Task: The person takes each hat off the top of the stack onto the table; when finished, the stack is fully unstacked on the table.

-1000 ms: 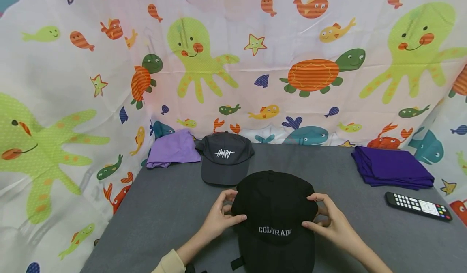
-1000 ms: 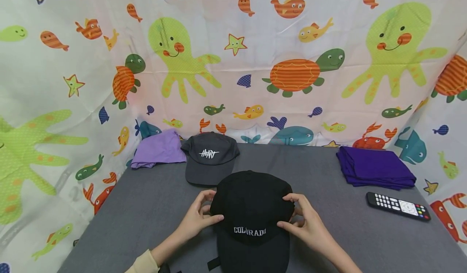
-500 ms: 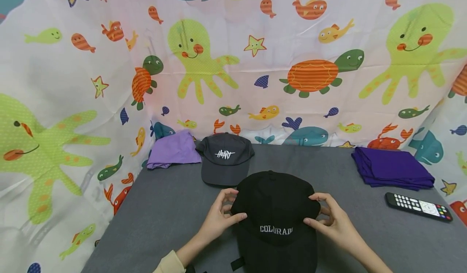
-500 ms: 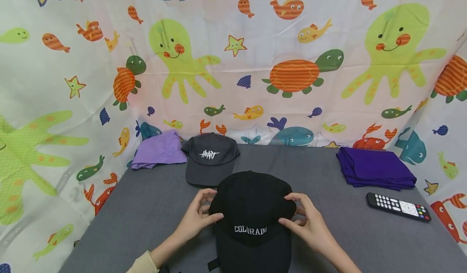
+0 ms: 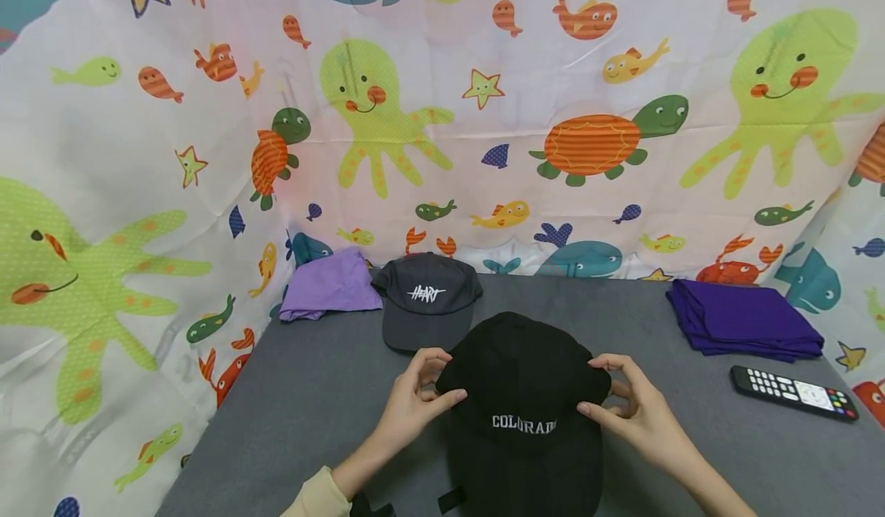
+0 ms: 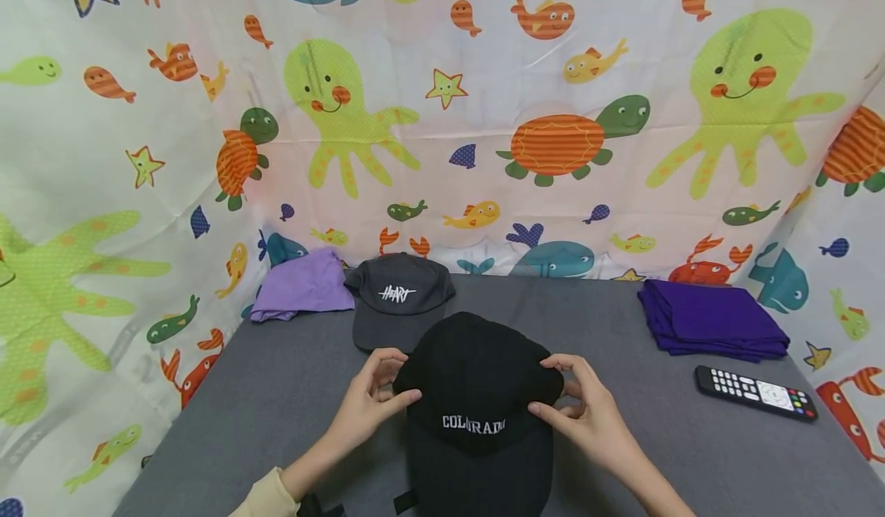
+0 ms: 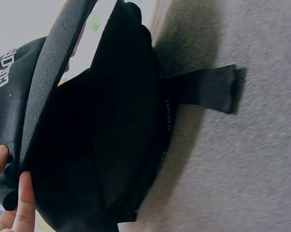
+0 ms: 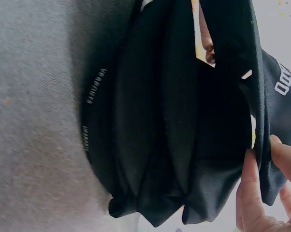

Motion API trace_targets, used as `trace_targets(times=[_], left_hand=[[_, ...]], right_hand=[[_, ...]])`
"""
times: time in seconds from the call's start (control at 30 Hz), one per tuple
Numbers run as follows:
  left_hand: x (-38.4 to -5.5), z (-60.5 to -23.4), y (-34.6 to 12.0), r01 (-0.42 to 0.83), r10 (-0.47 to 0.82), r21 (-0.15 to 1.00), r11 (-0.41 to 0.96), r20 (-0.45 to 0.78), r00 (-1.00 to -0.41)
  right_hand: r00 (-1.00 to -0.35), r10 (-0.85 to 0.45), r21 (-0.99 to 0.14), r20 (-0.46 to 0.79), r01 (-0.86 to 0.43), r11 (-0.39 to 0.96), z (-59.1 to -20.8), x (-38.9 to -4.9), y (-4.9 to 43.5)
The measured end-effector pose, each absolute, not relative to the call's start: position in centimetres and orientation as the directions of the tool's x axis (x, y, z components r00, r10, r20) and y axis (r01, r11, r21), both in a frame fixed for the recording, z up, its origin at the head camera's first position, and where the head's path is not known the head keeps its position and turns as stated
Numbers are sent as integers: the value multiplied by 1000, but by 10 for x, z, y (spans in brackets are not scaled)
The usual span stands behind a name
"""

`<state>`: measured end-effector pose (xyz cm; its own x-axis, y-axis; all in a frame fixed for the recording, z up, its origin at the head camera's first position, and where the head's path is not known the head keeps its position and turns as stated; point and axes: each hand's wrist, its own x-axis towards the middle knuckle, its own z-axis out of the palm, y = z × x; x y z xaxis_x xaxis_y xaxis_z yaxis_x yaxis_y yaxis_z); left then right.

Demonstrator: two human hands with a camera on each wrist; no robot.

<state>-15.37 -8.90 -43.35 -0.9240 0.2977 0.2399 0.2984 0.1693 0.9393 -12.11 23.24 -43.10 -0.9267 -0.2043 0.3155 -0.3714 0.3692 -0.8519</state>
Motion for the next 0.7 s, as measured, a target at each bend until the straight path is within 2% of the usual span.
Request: trace_targets(times=[0.37,0.7], left_hand=[[-181,-444,-89,373,293,914,158,317,-902],[-189,-406,-86,361,289,920,150,309,-906]], right_hand=[[-927,-199,-834,317,-373,406,-412,-133,235],[-938,-208,-857,278,-340,387,-400,-150,238]])
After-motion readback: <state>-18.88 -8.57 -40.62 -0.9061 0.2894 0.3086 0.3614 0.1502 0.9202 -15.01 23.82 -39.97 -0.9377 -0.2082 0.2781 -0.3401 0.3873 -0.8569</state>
